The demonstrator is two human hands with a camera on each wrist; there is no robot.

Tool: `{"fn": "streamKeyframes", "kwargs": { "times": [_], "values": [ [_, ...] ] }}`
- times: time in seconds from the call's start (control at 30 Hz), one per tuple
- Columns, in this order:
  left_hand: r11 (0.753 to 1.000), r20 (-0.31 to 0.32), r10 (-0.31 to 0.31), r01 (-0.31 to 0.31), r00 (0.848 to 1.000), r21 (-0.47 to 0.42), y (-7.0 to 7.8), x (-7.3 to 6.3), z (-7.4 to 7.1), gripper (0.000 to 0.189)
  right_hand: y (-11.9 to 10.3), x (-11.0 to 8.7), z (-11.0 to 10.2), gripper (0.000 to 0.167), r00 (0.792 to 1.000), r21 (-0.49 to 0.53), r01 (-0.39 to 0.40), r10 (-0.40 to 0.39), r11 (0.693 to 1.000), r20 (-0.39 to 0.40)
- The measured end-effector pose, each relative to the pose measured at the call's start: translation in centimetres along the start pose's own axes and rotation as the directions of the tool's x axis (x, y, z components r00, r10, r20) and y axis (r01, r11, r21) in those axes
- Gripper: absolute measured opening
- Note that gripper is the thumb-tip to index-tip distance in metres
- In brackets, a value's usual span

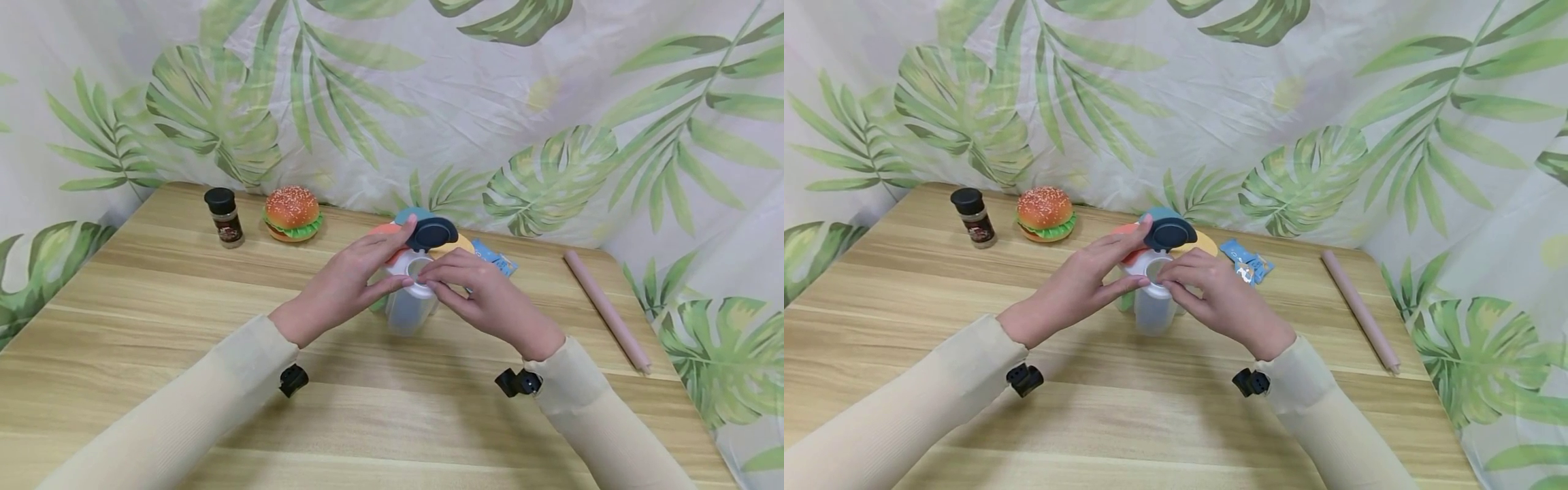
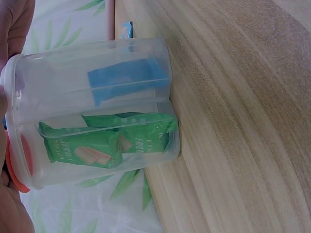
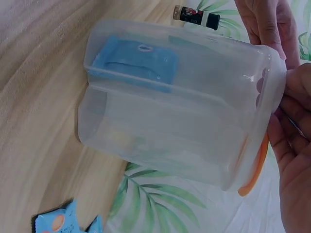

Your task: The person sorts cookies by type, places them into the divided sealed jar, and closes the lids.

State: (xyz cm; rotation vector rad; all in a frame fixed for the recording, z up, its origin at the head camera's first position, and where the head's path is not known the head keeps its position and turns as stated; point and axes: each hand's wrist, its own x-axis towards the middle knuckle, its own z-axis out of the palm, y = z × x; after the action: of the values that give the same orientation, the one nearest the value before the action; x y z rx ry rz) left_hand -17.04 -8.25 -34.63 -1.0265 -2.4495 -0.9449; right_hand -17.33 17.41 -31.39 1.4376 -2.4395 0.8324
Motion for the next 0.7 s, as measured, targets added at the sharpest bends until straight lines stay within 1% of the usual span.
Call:
{"fn": "streamKeyframes", "kwargs": {
  "times": [0.13,0.23,0.33,0.4,0.47,0.53,0.63,0.7],
  "values": [
    [1.0,0.0,0.003,-0.003,1.0,-0.003,-0.1,0.0,0.0,0.085,0.0,-0.3,0.2,0.021,1.0,0.042,-0.011,0.012,0.999,-0.028],
    [1.0,0.0,0.002,-0.002,1.0,-0.003,0.0,0.0,0.0,0.084,0.0,-0.5,0.1,0.023,0.998,0.098,-0.033,0.039,0.995,-0.057],
    [1.0,-0.001,0.003,-0.003,1.0,-0.002,0.1,0.0,-0.1,0.085,0.0,-0.9,0.0,0.023,0.991,0.152,-0.048,0.066,0.987,-0.115],
    [1.0,-0.005,0.003,-0.003,1.0,-0.003,0.2,0.0,-0.1,0.085,0.1,-1.2,-0.2,0.023,0.983,0.187,-0.046,0.078,0.981,-0.166],
    [1.0,-0.008,0.002,-0.002,1.0,-0.005,0.2,0.0,-0.2,0.086,0.4,-1.5,-0.3,0.022,0.97,0.212,-0.033,0.082,0.977,-0.227],
    [1.0,-0.011,0.0,0.0,1.0,-0.005,0.2,0.0,-0.2,0.086,0.9,-1.9,-0.5,0.021,0.952,0.232,-0.02,0.09,0.972,-0.292],
    [1.0,-0.015,-0.006,0.006,1.0,-0.009,0.2,0.0,-0.1,0.086,2.0,-2.8,-0.6,0.021,0.913,0.25,-0.026,0.125,0.968,-0.389],
    [1.0,-0.014,-0.005,0.004,1.0,-0.018,0.3,0.1,0.0,0.086,3.0,-3.6,-0.6,0.02,0.884,0.256,-0.069,0.178,0.964,-0.431]
  ]
}}
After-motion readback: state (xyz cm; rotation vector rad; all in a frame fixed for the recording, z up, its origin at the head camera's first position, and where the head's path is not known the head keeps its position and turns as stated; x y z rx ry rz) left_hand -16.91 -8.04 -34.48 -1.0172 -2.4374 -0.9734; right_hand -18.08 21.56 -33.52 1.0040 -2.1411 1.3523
